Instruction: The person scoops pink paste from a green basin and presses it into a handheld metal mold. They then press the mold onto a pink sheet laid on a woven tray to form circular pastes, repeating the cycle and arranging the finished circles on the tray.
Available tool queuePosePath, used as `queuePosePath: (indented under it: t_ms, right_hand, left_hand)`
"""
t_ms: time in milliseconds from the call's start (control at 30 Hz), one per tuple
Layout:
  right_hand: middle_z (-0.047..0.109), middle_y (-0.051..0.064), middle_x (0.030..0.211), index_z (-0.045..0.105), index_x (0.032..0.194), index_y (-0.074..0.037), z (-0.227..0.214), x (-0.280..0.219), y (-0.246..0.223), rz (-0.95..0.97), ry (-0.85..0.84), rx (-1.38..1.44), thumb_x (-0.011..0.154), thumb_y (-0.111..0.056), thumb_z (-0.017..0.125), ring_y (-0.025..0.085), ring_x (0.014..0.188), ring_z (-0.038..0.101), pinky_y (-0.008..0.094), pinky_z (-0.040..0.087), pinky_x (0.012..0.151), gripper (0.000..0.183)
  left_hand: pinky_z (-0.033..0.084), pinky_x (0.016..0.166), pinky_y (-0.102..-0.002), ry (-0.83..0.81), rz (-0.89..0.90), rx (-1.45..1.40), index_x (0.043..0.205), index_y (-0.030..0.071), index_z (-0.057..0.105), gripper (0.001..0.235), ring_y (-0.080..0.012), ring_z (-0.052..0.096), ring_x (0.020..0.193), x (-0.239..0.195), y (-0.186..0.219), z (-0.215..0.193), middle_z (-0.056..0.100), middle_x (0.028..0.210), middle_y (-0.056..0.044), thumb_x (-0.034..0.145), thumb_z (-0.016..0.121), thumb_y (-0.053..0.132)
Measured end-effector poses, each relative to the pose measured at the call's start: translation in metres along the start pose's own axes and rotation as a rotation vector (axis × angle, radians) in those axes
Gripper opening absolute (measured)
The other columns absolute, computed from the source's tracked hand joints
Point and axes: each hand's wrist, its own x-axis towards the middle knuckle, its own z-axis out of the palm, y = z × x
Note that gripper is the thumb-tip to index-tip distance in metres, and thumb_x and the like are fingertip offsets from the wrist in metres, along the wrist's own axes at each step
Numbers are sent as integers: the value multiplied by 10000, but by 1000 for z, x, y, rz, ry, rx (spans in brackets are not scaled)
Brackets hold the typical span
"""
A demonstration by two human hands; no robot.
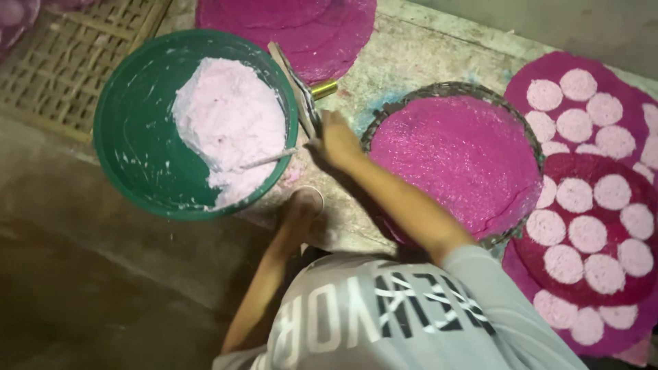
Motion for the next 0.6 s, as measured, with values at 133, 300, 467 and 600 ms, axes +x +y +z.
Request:
queuePosePath:
  t_ms: [133,300,467,600]
  right_hand:
    - [613,298,1222,379,1458,23,46,26,-15,222,46,-33,988,-150,656,484,1067,643,554,523,913,572]
    - [680,260,1071,482,1332,-36,8,33,-9,402,11,98,769,-240,789,442,992,670,519,533,865,673]
    - [745,185,1071,629,1220,-48,-70,-32,49,297,435,373,821,-263,806,338,980,732,440,574,832,486]
    - [613,194,1382,581,1464,-44,-148,-164,123,343,379,-612,1067,-307,709,383,1199,594,532,473,952,493]
  left_hand:
    - [530,845,-319,-153,-5,-59,1165,30,629,192,-176,626,921,1,-23,2,644,1022,-79,998,624,125]
    - [527,908,-319,-246,99,-363,1224,29,609,285,-173,643,1041,52,-14,13,648,1139,-64,959,644,131]
    - [443,986,-355,-420,-310,-831,1338,56,532,415,-193,604,1143,117,12,53,636,1271,-82,973,674,195]
    - [473,1098,-440,-626,-583,-1301,1343,-33,580,450,-293,638,1202,148,25,105,677,1295,-165,969,694,190]
